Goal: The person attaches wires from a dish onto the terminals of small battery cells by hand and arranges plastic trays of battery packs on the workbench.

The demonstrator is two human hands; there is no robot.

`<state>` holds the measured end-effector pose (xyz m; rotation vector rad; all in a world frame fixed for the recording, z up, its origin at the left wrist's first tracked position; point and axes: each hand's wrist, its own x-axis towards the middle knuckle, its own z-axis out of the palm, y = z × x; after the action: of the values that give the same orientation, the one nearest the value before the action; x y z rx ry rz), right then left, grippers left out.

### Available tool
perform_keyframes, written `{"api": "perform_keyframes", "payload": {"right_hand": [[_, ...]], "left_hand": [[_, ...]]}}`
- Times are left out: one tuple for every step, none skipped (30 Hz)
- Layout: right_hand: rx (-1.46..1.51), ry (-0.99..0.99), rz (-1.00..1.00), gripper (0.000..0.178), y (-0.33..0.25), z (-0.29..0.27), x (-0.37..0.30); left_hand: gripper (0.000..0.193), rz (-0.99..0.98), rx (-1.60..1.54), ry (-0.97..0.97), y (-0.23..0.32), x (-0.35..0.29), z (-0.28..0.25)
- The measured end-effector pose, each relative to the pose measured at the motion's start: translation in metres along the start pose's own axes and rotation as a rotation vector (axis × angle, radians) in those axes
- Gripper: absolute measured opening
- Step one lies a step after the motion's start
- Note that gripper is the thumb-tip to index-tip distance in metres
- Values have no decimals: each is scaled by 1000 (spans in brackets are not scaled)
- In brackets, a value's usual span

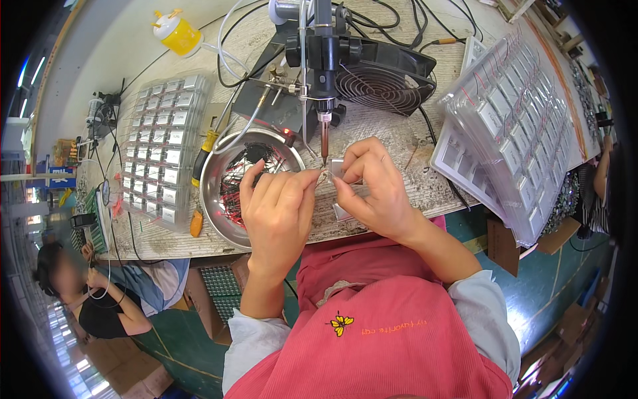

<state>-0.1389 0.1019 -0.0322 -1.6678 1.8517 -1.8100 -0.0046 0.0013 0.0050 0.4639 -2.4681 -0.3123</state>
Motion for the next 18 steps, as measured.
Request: {"api": "perform_keyframes", "payload": {"right_hand": [[-2,3,-6,22,0,0,0],[-4,6,-12,22,0,0,0],[-3,5,-12,22,0,0,-1],[-1,-1,3,22,0,1,-1],[1,-7,18,23,0,1,-2],[-1,-7,18,23,0,1,-2],[-7,-5,15,23,1,1,-3],[-12,-3,13,23,1,1,-3],[-12,-3,13,23,1,1,-3],[-12,-5,12,23,1,1,-3],[-13,-7,12,23,1,0,-3],[-13,-7,12,23,2,0,-3],[-12,-5,9,23,2,1,-3],[-11,-4,6,23,2,0,-3],[-12,-4,5,23,2,1,-3],[-10,-7,11,22,2,0,-4],[-9,-11,16,22,2,0,-4],[-7,-11,17,22,2,1,-4]], "left_hand": [[16,2,-3,0,0,0,0],[15,5,-7,0,0,0,0],[15,4,-6,0,0,-1,0],[15,0,-7,-2,0,-1,1],[14,-3,-7,-4,0,-1,1],[14,-3,-9,-3,0,-1,1],[14,-1,-7,-6,0,-1,1],[14,-1,-5,-9,0,-1,1],[14,0,-5,-9,0,-1,2],[13,-2,0,-17,0,-1,2],[13,-4,5,-25,0,-1,2],[13,-4,5,-25,1,0,2],[11,-9,-3,-14,2,1,2],[9,-13,-11,-3,3,1,2],[9,-13,-11,-2,2,1,2],[8,-15,-11,-4,2,1,2],[8,-16,-11,-5,2,0,2],[8,-17,-10,-6,2,0,2]]}}
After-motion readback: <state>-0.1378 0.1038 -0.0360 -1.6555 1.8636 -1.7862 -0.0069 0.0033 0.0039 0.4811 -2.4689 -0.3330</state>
